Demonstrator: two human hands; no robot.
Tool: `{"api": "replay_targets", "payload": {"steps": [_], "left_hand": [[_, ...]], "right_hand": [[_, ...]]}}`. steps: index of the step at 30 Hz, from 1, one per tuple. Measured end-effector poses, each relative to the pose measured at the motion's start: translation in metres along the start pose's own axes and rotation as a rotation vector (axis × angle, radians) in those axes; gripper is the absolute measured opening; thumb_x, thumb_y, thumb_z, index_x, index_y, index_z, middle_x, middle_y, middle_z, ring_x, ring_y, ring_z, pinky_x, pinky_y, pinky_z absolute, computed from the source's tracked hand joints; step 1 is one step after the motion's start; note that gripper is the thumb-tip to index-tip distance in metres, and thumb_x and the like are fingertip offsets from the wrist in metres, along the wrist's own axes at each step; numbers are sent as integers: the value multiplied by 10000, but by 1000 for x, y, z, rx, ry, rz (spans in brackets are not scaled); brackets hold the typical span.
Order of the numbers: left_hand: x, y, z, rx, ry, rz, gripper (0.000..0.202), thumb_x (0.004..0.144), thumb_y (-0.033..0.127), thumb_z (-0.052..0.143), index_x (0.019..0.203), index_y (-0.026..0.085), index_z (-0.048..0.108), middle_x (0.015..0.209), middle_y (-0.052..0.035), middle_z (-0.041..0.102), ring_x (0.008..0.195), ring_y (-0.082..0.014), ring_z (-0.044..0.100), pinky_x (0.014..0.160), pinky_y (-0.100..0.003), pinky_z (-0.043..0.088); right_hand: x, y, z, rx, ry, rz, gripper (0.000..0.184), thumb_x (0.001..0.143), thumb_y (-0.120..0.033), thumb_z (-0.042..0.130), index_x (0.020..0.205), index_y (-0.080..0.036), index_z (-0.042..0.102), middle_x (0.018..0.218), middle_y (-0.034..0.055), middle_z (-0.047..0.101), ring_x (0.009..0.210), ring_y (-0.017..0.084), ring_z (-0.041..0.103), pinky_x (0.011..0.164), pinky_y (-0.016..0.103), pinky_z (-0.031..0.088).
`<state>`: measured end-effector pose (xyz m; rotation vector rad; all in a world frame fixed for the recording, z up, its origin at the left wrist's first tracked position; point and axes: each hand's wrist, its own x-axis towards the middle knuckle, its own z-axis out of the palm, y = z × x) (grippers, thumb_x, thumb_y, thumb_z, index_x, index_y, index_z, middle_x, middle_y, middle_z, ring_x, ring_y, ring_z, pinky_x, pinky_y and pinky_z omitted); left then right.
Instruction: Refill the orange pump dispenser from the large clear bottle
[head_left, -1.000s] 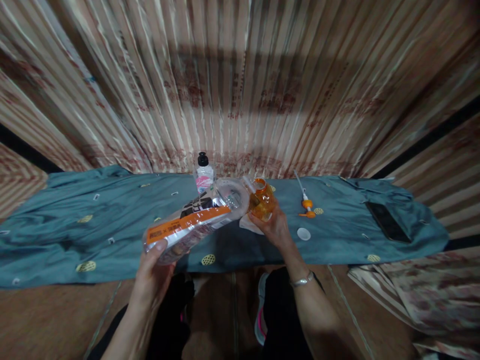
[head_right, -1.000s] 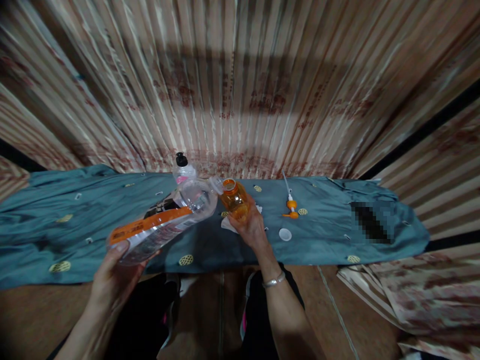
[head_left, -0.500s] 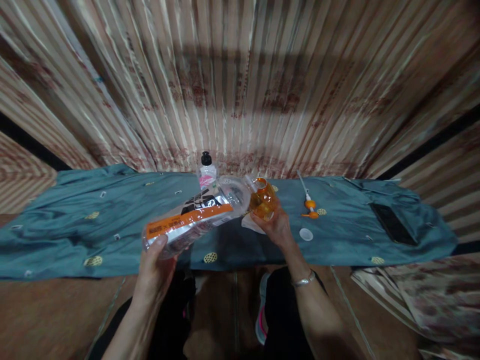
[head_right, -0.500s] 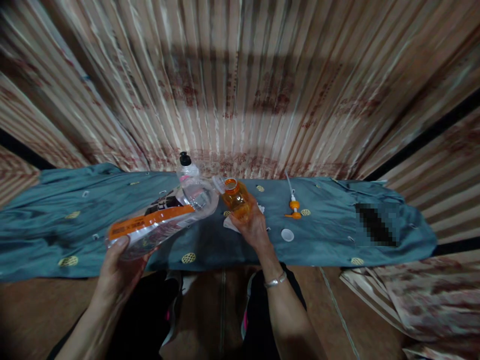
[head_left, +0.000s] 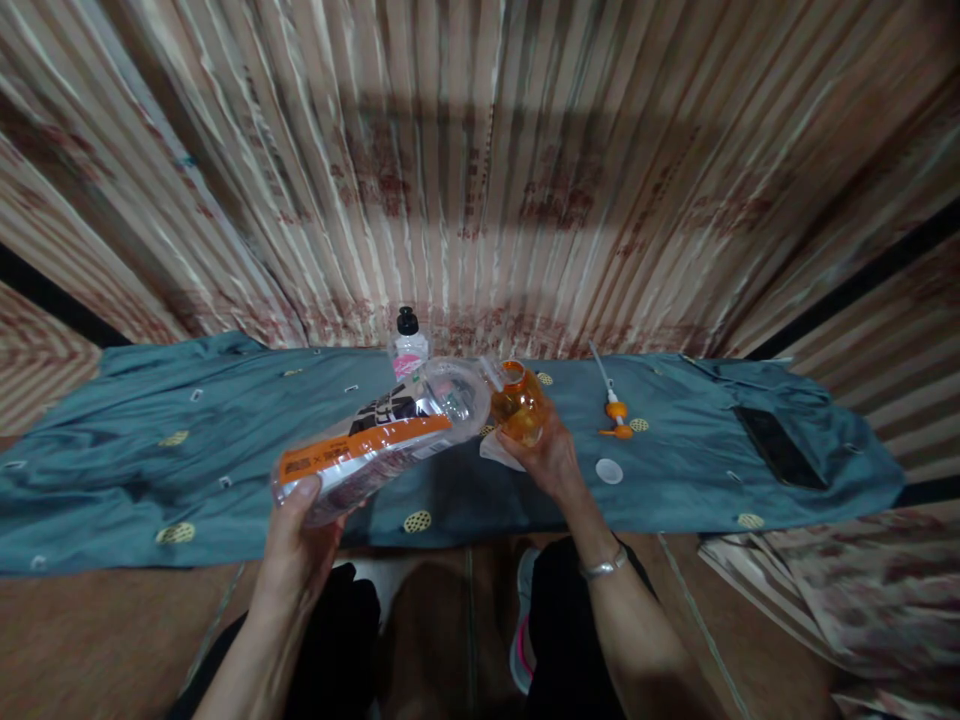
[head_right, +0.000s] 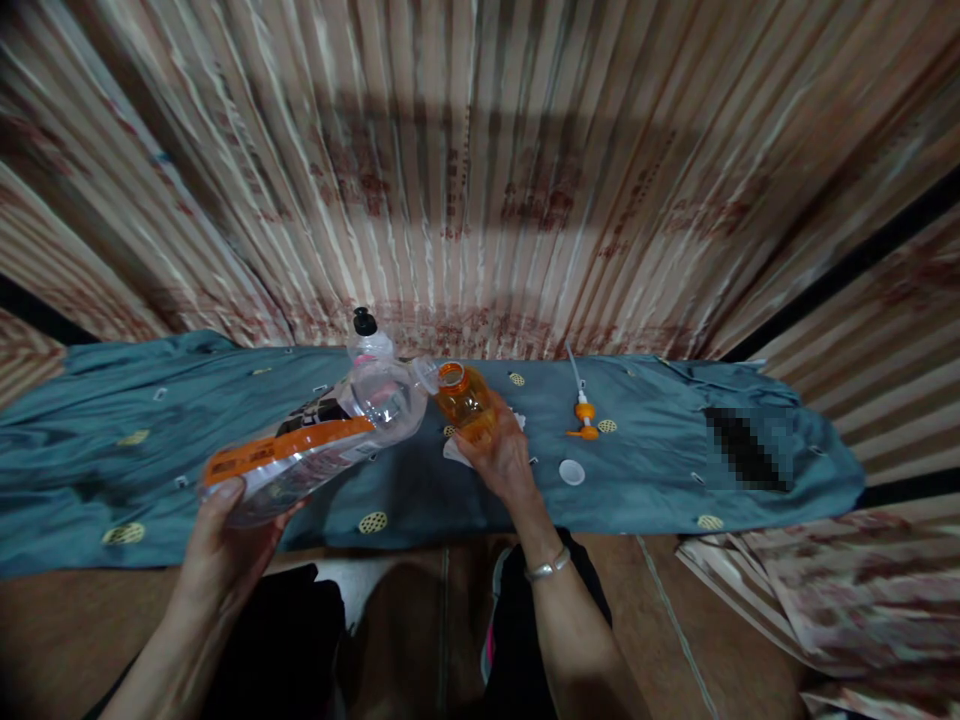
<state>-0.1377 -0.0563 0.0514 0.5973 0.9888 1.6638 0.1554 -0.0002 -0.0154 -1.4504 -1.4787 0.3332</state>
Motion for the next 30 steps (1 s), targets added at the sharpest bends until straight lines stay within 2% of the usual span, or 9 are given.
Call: {"api": "replay_targets", "payload": {"steps": [4,11,15,20,26,30], "left_hand": [[-1,6,3,9,43,14,606,399,414,1071,905,194,819,809,2,838,674,-199,754,497,-271,662],[-6,7,10,16,111,29,612,324,476,1061,815,210,809,742,13,817,609,-190,727,434,-258,625],[-5,5,11,22,111,27,604,351,477,1054,838,211,817,764,7,826,621,-191,738,465,-251,632],[-5,2,12,35,89,27,595,345,477,1054,812,198,812,727,0,815,582,-192,722,447,-256,621],[-4,-2,8,36,63,63,583,458,476,1034,924,212,806,813,10,826,646,-187,738,483,-241,622],[-5,0,8,43,44,96,531,514,468,1020,920,206,799,816,12,809,667,-173,721,508,-230,611]], "right_hand": [[-1,-1,2,-12,7,-32,711,804,-467,794,1423,-202,568,1328,163,762,1237,367,736,1059,595,612],[3,1,-1,-20,50,-81,682,808,-424,792,1423,-228,570,1385,176,732,1288,374,712,1092,619,595],[4,5,0,-24,56,-91,703,807,-444,784,1431,-209,562,1394,188,726,1297,388,706,1089,660,584],[3,9,2,-40,59,-51,714,798,-422,790,1449,-253,549,1408,165,722,1318,382,695,1107,665,574],[4,7,2,-47,51,-51,713,806,-395,782,1464,-273,535,1407,146,717,1329,369,686,1133,678,556],[4,4,2,-22,37,-52,674,805,-394,780,1427,-253,560,1368,153,732,1293,374,705,1116,670,571]]}}
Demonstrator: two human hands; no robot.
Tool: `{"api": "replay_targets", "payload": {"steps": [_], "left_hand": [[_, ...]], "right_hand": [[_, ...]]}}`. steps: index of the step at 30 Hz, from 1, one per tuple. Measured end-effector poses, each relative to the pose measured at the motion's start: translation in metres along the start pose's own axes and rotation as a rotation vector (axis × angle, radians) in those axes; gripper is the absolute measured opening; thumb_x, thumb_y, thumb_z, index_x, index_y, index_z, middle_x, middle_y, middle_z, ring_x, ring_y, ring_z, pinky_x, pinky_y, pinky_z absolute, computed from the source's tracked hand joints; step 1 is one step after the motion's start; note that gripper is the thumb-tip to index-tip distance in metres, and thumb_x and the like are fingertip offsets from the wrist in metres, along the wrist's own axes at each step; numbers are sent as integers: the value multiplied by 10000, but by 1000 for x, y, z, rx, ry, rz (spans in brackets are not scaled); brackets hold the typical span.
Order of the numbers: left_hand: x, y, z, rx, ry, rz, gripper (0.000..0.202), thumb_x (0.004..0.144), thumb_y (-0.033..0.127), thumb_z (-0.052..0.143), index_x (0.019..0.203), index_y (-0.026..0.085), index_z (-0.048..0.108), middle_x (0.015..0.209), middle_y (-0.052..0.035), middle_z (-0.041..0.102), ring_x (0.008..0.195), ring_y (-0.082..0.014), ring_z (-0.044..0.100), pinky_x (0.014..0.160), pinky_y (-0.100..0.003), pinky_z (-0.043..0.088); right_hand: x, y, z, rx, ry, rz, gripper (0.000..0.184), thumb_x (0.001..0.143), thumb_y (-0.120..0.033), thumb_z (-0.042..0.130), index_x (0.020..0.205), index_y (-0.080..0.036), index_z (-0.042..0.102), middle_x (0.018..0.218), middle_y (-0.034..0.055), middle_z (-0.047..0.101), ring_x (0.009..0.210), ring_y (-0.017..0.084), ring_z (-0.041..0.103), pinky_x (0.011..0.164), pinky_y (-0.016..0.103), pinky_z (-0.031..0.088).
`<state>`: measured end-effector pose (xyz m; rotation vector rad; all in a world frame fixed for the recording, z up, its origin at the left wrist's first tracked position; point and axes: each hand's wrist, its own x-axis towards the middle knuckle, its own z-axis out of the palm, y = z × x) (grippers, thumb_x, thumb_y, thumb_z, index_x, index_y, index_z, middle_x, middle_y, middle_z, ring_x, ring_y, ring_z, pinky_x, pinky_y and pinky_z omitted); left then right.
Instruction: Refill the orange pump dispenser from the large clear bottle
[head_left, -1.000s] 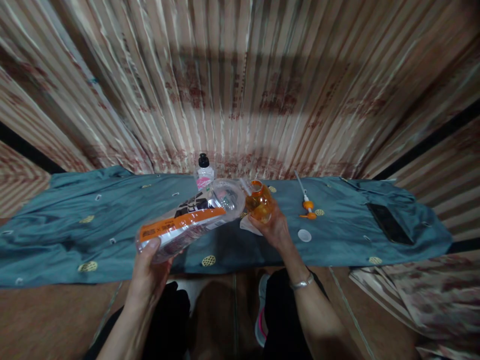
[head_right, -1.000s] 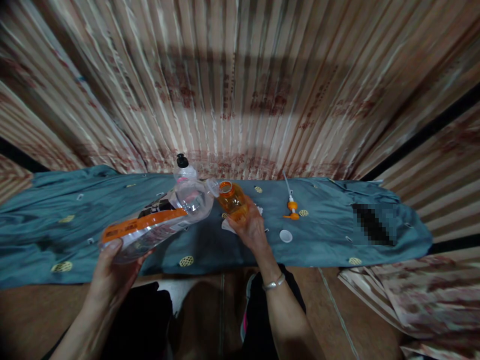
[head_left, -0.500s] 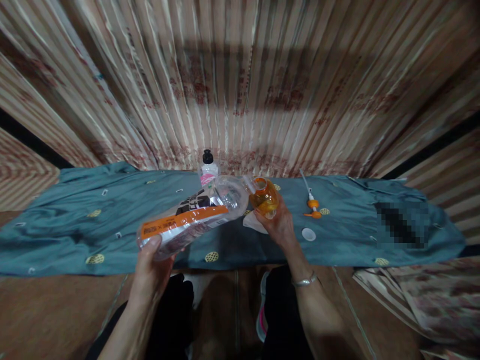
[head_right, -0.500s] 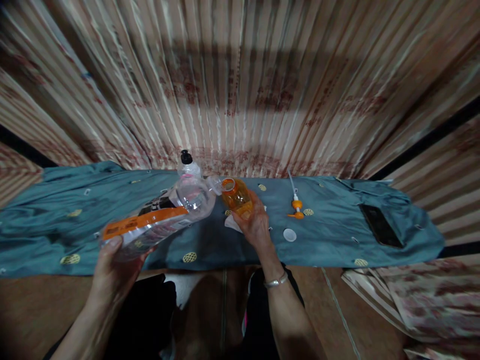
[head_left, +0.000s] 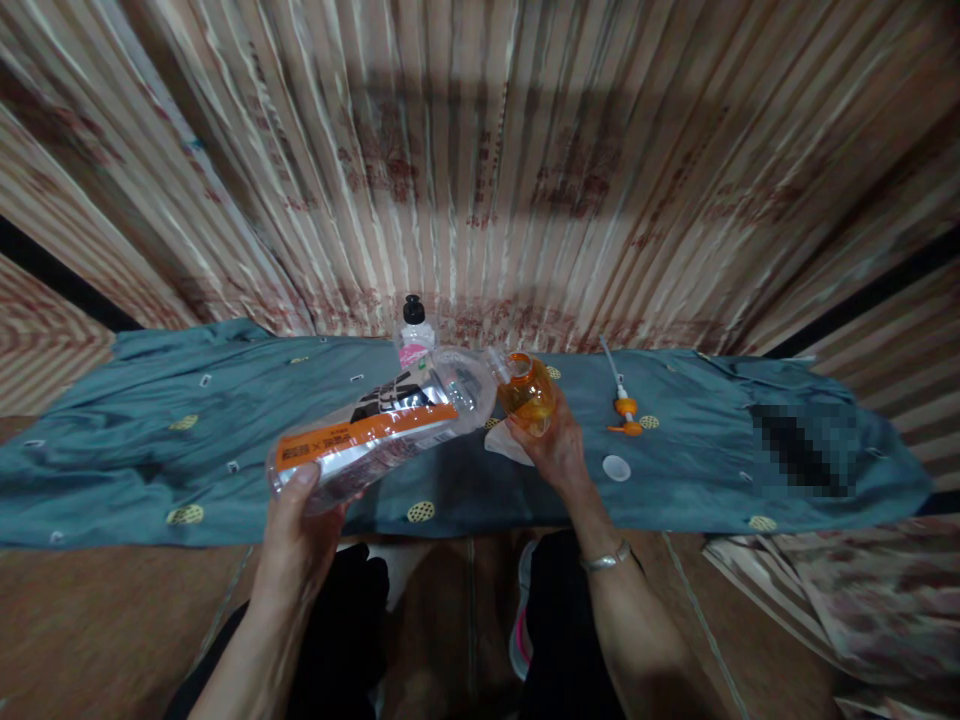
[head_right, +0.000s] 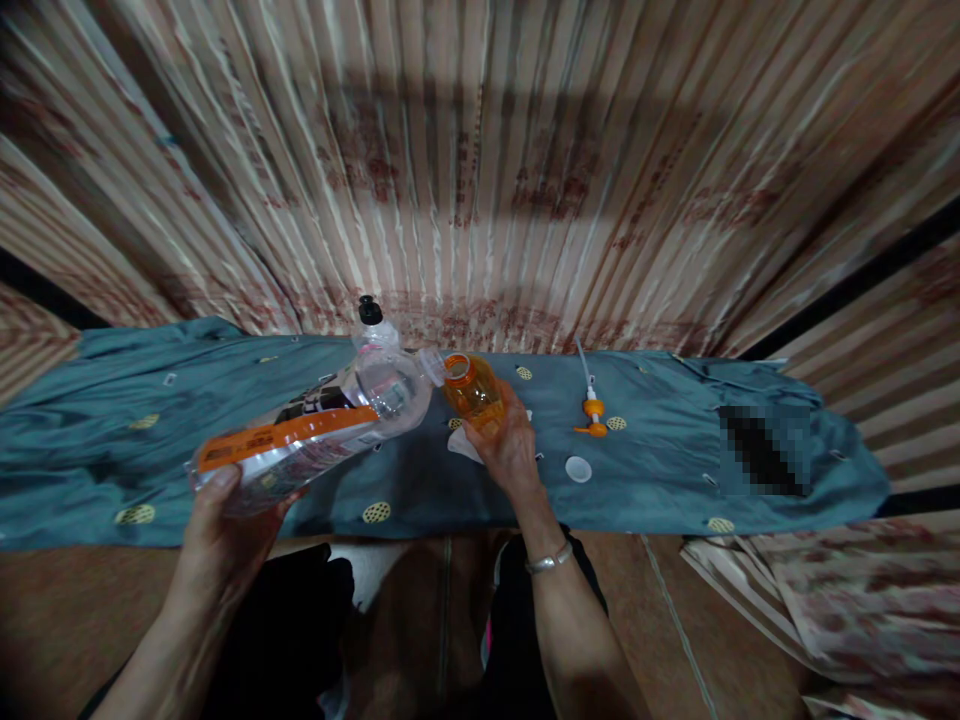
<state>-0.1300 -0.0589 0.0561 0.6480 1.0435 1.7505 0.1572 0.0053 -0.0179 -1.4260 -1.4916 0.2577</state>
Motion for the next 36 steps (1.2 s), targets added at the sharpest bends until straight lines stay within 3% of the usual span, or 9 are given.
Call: {"api": "replay_targets", "payload": {"steps": [4,10,14,18,25,31,36], "left_hand": [[-2,2,0,9,0,9,447,577,475,991,881,213,794,823,0,810,719,-186,733,545,-230,613],[-5,2,-3,1,-14,-6,511,605,464,989,1026,237,808,922,4,835,784,-195,754,631,-244,650],[-9,4,-7,10,-35,0,503,635,433,972,1070,243,805,976,-4,830,819,-199,739,639,-251,643],[-17,8,-10,43,-61,-19,470,683,411,947,1099,251,800,1096,-21,823,991,-233,740,769,-282,654],[-29,13,-5,63,-111,-20,650,691,413,933,1296,250,759,1366,-89,774,1272,-345,695,972,-385,643],[-35,10,-3,52,-105,-4,519,627,366,1006,1100,293,807,1070,-19,833,931,-224,768,757,-243,643],[-44,12,7,45,-56,-27,525,646,386,1006,1123,303,802,1073,8,834,949,-198,760,806,-224,618]], "right_hand": [[-1,-1,0,-13,12,18,663,811,-436,777,1417,-265,567,1387,150,726,1303,375,697,1123,653,567],[-2,0,2,-34,14,4,707,809,-463,771,1423,-193,547,1392,189,720,1301,383,702,1110,625,579],[-3,0,3,-36,21,3,691,813,-449,767,1427,-220,549,1395,186,717,1306,386,697,1108,644,577],[-3,0,4,-34,29,16,677,803,-437,771,1416,-244,560,1395,167,721,1310,385,695,1115,664,570],[1,4,5,-19,38,57,743,768,-447,792,1448,-296,534,1409,141,720,1294,395,705,1104,714,561],[1,10,5,-12,52,96,802,752,-491,812,1470,-288,519,1391,145,730,1276,398,718,1075,699,585],[1,15,3,-16,43,102,819,747,-509,821,1474,-295,511,1389,136,731,1283,389,715,1081,684,582]]}}
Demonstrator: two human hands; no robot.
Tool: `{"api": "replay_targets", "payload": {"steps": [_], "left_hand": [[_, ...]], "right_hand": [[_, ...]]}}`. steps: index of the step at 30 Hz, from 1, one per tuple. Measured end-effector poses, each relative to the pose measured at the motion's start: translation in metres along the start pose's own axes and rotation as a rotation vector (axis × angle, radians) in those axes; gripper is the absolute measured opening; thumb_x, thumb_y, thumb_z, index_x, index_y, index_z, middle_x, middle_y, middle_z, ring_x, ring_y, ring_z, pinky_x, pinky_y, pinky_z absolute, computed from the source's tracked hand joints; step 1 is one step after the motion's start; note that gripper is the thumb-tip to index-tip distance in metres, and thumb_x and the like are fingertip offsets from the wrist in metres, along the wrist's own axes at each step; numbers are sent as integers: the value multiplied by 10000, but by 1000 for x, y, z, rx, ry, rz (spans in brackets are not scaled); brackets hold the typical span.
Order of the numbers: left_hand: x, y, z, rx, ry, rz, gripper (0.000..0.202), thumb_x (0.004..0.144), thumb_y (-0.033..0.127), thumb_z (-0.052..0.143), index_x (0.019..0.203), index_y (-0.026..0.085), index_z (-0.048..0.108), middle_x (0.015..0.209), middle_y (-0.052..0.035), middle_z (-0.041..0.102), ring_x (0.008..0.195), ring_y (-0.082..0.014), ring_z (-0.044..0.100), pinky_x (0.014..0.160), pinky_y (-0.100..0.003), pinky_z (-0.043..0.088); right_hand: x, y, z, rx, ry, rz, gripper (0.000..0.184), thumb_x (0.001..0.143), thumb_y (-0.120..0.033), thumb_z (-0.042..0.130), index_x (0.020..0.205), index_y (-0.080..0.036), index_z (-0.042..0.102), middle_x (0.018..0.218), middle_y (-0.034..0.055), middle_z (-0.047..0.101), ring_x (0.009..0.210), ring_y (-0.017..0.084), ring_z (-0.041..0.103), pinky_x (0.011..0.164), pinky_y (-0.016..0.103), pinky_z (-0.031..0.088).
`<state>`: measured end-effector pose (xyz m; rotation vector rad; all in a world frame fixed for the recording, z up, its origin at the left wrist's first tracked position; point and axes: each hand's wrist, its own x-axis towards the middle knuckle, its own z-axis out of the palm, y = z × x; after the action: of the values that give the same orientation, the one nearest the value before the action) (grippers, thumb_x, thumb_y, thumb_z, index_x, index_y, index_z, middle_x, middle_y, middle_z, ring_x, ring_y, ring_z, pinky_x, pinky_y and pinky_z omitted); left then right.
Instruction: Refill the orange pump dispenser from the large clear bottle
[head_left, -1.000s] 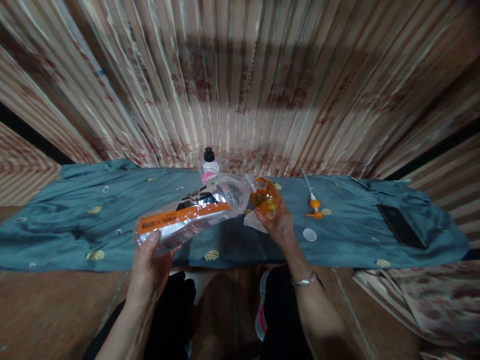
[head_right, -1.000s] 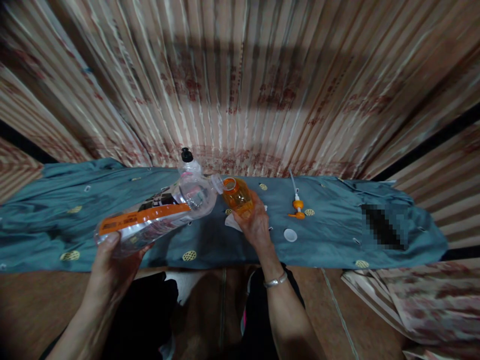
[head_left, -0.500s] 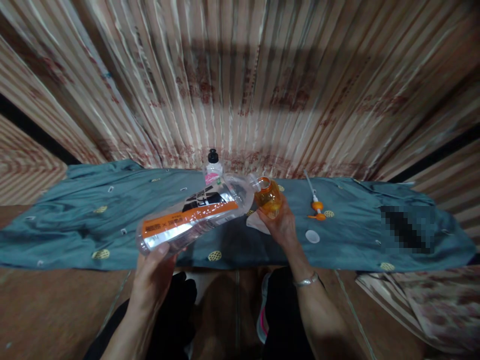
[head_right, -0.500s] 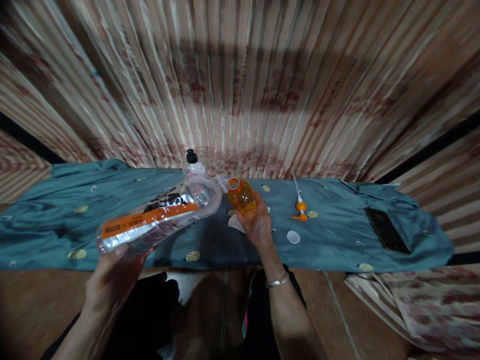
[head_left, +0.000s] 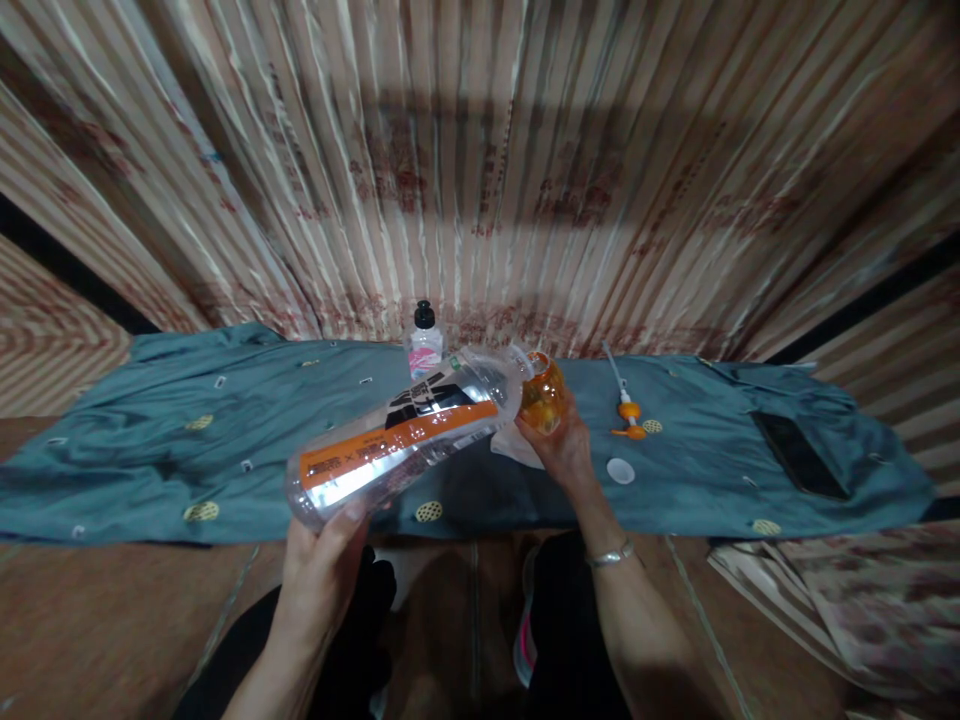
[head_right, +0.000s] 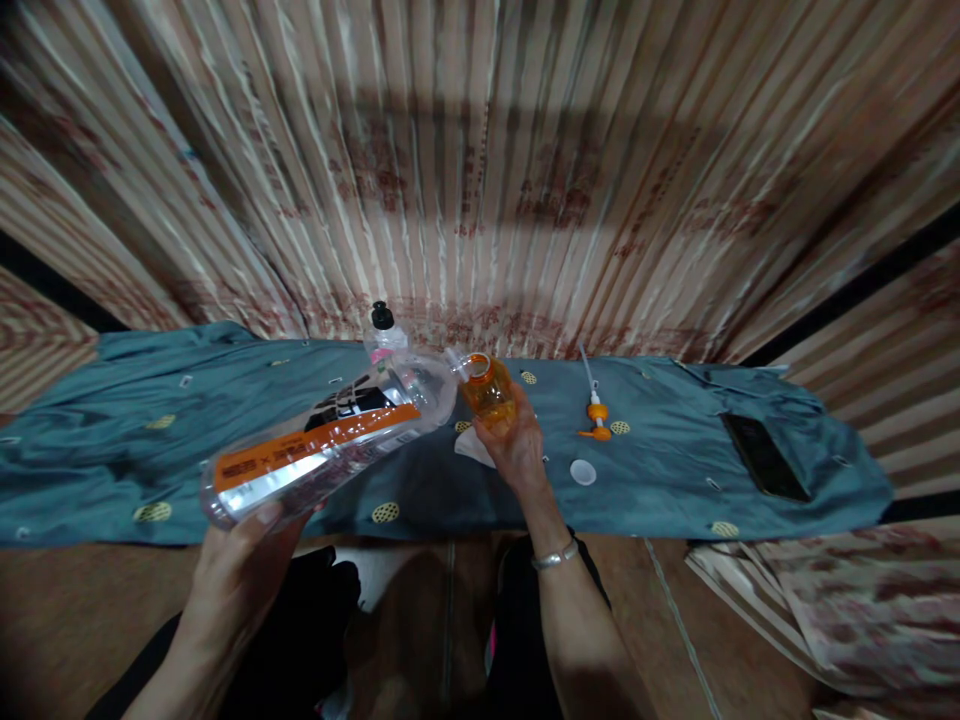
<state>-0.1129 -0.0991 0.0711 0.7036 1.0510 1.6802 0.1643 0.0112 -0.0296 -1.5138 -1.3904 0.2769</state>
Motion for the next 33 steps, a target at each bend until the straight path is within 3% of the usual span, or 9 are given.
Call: {"api": "replay_targets", "payload": {"steps": [10,17,24,33], "left_hand": [[3,-5,-4,77,-59,69,467,705,373,969,1133,265,815,1121,-38,835,1057,-261,765,890,-300,622],[7,-6,-10,191,-83,134,435,695,485,957,1034,237,847,1016,-78,848,894,-285,769,699,-309,647],[9,-7,-14,211,-96,181,390,714,443,934,1031,238,839,957,-68,840,780,-266,752,643,-314,641],[9,-6,-13,208,-90,189,412,679,428,945,1037,260,828,941,-53,838,766,-275,743,620,-329,621]], "right_hand": [[1,3,-1,-15,6,-15,824,754,-546,814,1460,-244,514,1392,193,726,1271,416,716,1050,681,589],[0,4,-1,-19,12,-17,813,758,-550,801,1455,-237,525,1391,195,729,1284,427,710,1055,692,588],[0,0,-3,-36,10,-49,771,783,-526,798,1458,-272,524,1425,161,718,1298,400,707,1083,692,576],[-1,-1,-5,-29,2,-44,786,769,-486,812,1453,-223,527,1418,207,710,1312,416,696,1097,682,570]]}}
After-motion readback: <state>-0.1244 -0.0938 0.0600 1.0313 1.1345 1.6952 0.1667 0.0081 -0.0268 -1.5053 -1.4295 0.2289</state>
